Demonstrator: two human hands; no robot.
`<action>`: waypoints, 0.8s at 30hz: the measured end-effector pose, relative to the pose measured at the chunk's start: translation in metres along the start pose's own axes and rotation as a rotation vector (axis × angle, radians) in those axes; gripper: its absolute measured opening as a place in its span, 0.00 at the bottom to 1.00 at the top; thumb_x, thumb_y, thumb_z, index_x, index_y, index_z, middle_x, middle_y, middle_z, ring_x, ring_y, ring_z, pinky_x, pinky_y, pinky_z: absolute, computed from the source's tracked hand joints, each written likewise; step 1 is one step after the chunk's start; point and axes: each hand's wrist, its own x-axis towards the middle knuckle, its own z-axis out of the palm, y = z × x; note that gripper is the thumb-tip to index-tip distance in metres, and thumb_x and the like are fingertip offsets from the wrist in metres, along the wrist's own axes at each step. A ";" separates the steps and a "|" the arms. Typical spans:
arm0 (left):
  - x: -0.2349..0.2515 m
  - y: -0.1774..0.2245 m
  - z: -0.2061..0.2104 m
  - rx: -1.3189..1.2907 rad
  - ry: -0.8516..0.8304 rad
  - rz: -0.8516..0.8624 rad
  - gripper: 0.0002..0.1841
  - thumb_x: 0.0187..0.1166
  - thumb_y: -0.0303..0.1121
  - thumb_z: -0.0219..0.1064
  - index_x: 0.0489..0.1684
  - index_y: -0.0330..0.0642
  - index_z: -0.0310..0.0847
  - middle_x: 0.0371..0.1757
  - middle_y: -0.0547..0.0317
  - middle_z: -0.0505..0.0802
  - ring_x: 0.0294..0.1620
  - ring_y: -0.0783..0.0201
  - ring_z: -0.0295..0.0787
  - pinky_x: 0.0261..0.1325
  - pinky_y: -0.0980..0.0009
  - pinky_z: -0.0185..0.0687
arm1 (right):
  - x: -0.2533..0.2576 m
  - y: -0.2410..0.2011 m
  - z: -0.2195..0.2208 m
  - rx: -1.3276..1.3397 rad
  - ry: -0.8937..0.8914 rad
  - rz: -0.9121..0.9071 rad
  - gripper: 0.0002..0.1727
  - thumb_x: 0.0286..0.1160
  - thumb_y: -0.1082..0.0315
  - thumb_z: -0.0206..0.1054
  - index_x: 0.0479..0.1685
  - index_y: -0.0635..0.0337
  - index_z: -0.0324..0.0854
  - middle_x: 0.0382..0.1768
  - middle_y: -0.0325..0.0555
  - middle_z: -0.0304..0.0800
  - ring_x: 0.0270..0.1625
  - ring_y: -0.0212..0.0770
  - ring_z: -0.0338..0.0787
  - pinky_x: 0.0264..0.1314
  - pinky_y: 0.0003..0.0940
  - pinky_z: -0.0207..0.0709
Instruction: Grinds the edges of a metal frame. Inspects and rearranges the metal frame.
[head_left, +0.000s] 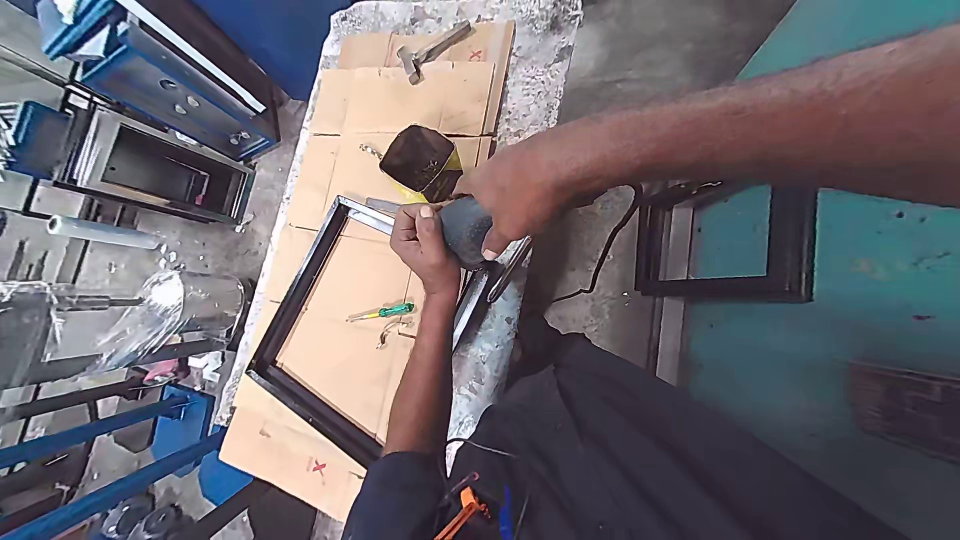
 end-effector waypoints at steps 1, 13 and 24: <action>0.000 0.002 0.000 0.002 -0.003 -0.002 0.16 0.91 0.43 0.51 0.40 0.46 0.80 0.31 0.63 0.89 0.31 0.71 0.88 0.38 0.72 0.88 | -0.001 0.000 -0.001 -0.002 0.003 -0.005 0.43 0.65 0.48 0.83 0.80 0.53 0.71 0.31 0.47 0.88 0.28 0.44 0.88 0.33 0.48 0.85; -0.002 0.013 -0.004 0.016 -0.062 0.011 0.17 0.92 0.44 0.48 0.47 0.46 0.81 0.36 0.63 0.90 0.34 0.71 0.89 0.40 0.72 0.88 | -0.014 -0.005 -0.006 -0.043 0.031 -0.029 0.35 0.66 0.48 0.82 0.71 0.53 0.77 0.26 0.43 0.86 0.23 0.41 0.86 0.28 0.45 0.84; 0.003 0.026 0.001 0.006 -0.061 0.010 0.17 0.91 0.44 0.48 0.45 0.46 0.81 0.35 0.63 0.90 0.34 0.70 0.89 0.39 0.72 0.88 | -0.023 -0.010 -0.010 -0.068 0.036 -0.042 0.35 0.67 0.47 0.82 0.70 0.54 0.77 0.26 0.42 0.86 0.24 0.40 0.87 0.28 0.44 0.84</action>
